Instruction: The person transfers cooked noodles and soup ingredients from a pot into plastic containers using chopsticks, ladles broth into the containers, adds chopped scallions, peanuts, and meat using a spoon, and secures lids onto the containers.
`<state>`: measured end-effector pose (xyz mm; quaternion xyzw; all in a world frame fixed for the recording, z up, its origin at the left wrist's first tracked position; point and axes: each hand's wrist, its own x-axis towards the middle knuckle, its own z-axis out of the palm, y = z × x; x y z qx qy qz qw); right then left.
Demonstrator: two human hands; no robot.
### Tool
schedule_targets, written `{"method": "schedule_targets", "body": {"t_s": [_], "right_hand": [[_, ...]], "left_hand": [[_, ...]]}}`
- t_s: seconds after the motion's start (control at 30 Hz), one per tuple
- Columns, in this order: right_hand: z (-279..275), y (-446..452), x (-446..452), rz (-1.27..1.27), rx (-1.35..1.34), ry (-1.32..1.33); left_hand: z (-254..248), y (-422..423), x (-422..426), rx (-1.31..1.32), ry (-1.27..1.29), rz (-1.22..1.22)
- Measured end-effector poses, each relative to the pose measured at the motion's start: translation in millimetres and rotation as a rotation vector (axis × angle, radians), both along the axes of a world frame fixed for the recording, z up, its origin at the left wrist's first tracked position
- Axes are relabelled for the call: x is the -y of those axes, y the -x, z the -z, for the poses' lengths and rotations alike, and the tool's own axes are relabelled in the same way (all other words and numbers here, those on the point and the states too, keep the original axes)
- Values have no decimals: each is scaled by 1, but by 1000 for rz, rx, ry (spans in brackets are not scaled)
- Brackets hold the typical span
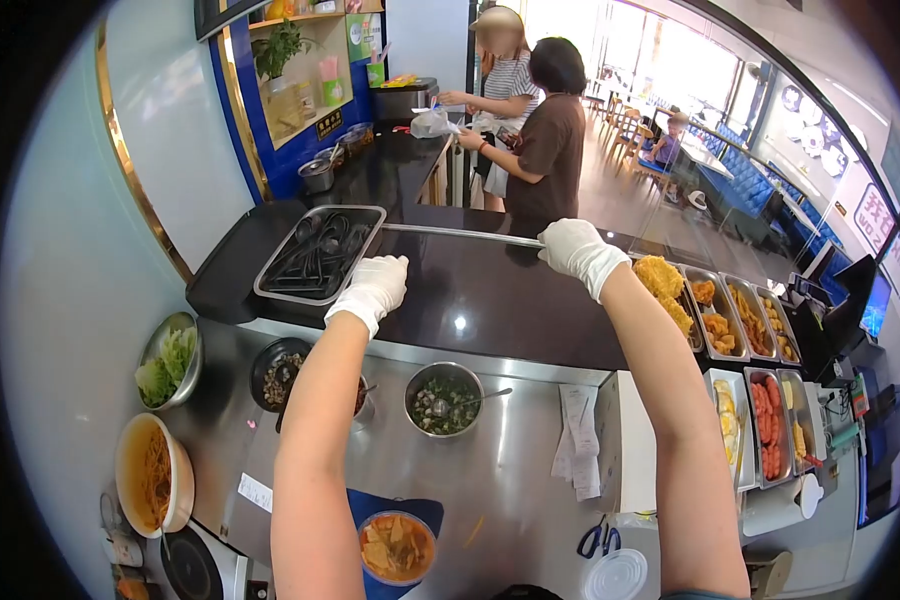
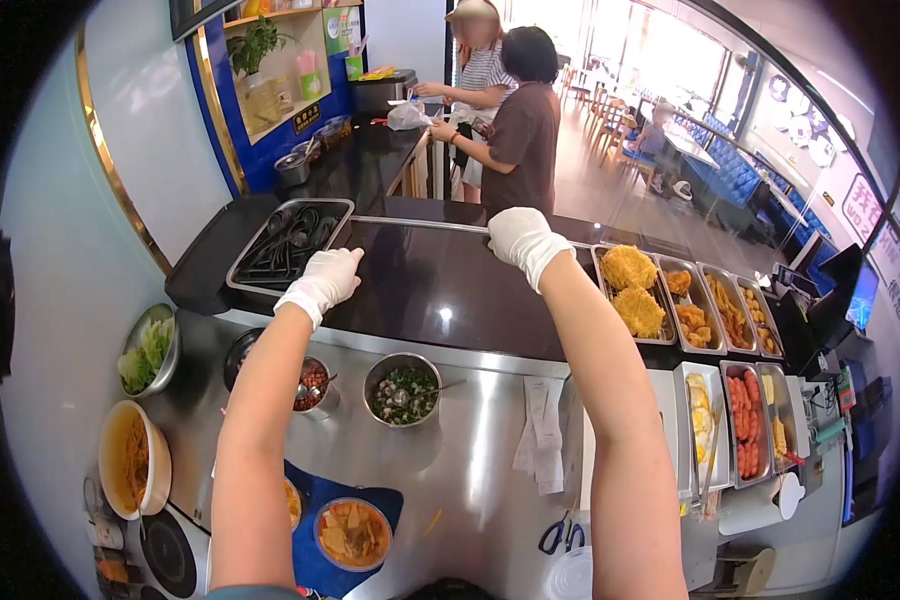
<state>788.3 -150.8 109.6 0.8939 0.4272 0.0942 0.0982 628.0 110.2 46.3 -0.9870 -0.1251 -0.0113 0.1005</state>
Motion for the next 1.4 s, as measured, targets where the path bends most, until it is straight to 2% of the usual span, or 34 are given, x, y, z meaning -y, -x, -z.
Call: {"method": "schedule_targets", "body": {"t_s": [0.2, 0.27, 0.37, 0.4, 0.47, 0.93, 1.0, 1.03, 1.07, 1.1, 1.13, 1.2, 1.23, 1.27, 1.33, 1.37, 1.4], "right_hand": [[-17, -10, 1, 1, 9, -70], [-29, -11, 4, 30, -34, -72], [-37, -13, 7, 35, -12, -78], [-37, -14, 8, 36, -10, -79], [-35, -14, 7, 51, 5, -44], [-27, -8, 7, 35, -20, 4], [-43, 11, 9, 55, 48, -10], [-55, 22, 7, 98, 99, -24], [-48, 9, 10, -138, 199, -373], [-42, -2, 16, -170, 154, -680], [-45, -2, 16, -170, 154, -683], [-49, -2, 25, -529, 598, -398], [-50, 3, 31, -477, 640, -298], [-55, 2, 35, -463, 661, -296], [-53, -2, 47, -163, 677, -552], [-52, -11, 57, -185, 625, -337], [-46, -16, 67, -155, 632, -343]], "left_hand": [[4, -7, 5, -12, 24, 38], [9, -9, 3, 70, 16, 84], [16, -13, 5, 36, 62, 47], [18, -16, 5, 38, 61, 48], [15, -19, 11, -119, 89, -60], [18, -15, 7, -135, 112, -24], [2, -4, 13, -29, 66, 63], [-1, -2, 10, 286, 18, 207], [-12, 0, 6, 606, -39, 344], [-26, 0, 4, 931, 102, 264], [-43, 4, 4, 1255, 247, 174], [-57, 9, 11, 1380, 80, 10], [-74, 26, 24, 978, -74, 303], [-73, 21, 17, 642, -411, 592], [-63, 24, 13, 677, -300, 646], [-61, 24, 17, 772, -252, 458], [-58, 23, 21, 862, -197, 271]]}}
